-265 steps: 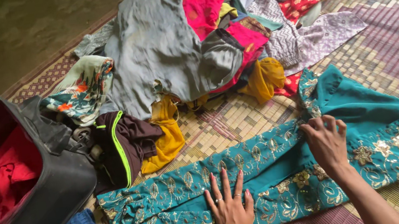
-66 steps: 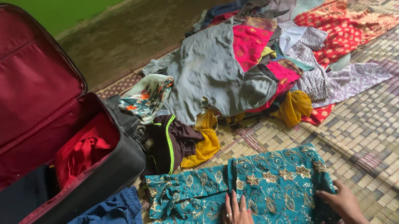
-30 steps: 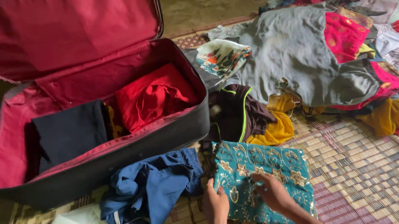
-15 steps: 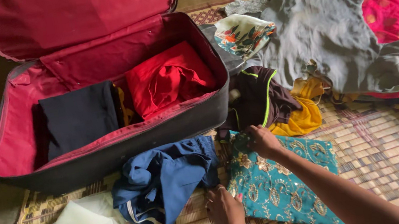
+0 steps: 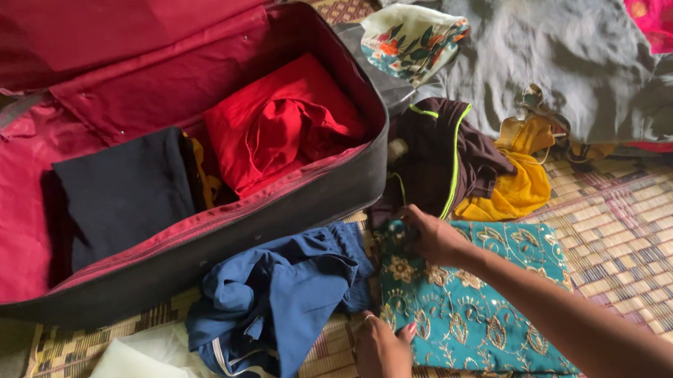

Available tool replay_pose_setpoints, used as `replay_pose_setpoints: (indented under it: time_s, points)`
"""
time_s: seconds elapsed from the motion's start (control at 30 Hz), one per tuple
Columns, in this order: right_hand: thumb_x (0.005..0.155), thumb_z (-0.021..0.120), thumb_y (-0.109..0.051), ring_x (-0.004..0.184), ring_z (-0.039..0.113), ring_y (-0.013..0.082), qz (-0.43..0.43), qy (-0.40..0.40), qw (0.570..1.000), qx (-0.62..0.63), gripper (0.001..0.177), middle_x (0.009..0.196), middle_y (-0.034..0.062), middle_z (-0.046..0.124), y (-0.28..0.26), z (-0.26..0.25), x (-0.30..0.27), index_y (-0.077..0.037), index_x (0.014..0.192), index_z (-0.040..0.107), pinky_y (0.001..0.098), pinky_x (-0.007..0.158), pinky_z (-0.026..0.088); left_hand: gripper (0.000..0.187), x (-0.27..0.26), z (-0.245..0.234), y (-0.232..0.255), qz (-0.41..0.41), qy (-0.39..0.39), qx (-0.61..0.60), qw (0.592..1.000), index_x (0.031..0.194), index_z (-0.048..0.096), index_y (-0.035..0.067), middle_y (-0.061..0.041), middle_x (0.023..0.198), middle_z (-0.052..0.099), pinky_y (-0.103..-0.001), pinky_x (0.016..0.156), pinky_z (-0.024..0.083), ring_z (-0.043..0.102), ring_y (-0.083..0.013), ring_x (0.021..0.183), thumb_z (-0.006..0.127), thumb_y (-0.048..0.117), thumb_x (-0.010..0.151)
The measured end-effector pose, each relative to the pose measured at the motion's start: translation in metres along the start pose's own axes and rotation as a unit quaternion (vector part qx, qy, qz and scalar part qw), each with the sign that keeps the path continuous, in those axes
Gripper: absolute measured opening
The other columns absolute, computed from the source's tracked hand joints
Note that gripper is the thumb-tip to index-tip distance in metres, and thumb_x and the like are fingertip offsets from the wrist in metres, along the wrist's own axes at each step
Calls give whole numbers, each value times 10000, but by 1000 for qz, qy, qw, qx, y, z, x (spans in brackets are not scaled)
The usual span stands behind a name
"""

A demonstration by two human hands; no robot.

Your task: The person folds several garments on a woven mat and places them into an open suitcase. They fold a teal embroidered dress, a gray top, a pink patterned dress, a yellow top, and dark trousers, then pack each item into the suitcase.

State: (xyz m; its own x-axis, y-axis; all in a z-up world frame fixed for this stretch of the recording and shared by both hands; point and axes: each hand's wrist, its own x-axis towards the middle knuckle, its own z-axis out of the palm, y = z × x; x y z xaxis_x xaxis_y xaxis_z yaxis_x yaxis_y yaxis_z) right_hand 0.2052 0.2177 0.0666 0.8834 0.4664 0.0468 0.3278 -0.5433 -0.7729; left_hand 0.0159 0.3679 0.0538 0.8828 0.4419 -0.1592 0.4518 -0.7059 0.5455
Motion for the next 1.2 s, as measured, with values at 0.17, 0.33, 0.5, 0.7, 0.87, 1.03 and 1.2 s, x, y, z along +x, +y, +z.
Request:
replay_pose_setpoints:
  time_s: [0.17,0.33,0.5,0.7,0.87,1.03,1.2]
  points:
    - [806,821,-273,1033,660,420,-124,0,976,-180,509,1116,223,664,67,-2,-43,-31,1215,639,466,890,524,584,13,56,-26,-48,-128,-41,990,1215,605,51,-154,1121,697,-443,888,547,685,-335,1042,825,405,806]
    - [861,753,-330,1046,688,386,21,24,994,-103,437,1115,204,699,115,-45,-118,-17,1157,683,446,898,534,737,14,116,-29,103,-77,-222,966,1273,578,51,-203,1240,623,-429,984,492,587,-383,1184,946,249,666]
    - [859,768,-377,936,697,350,67,26,990,-118,441,1000,200,712,128,-103,-190,-30,1116,679,447,799,544,653,-12,113,-6,241,-171,-146,944,1230,657,90,-167,1200,691,-415,994,486,620,-352,1182,936,353,702]
    - [927,681,-458,706,688,257,203,17,972,-117,432,760,134,696,111,-180,-250,-27,954,682,442,695,552,509,-42,62,51,233,-171,-159,944,1201,706,116,-168,1139,746,-392,921,556,721,-302,1103,849,398,802]
    - [918,684,-464,710,641,182,193,86,968,-132,403,758,79,705,82,-257,-269,-66,974,717,388,678,526,290,-58,12,154,272,-158,-184,931,1222,713,85,-188,1092,760,-399,839,568,735,-320,995,673,160,944]
    - [952,635,-290,832,618,131,127,153,978,59,284,859,20,696,46,-332,-302,-101,1128,754,323,755,507,330,-81,-64,238,486,-36,-114,866,1211,722,75,-149,1096,757,-388,811,596,743,-294,946,541,-30,956]
    - [953,711,-158,881,607,149,33,277,959,-55,252,969,36,690,41,-338,-350,-117,1201,724,323,784,519,409,-111,-75,256,638,123,-86,755,1194,738,79,-147,1187,745,-386,915,581,732,-308,1078,543,-137,906]
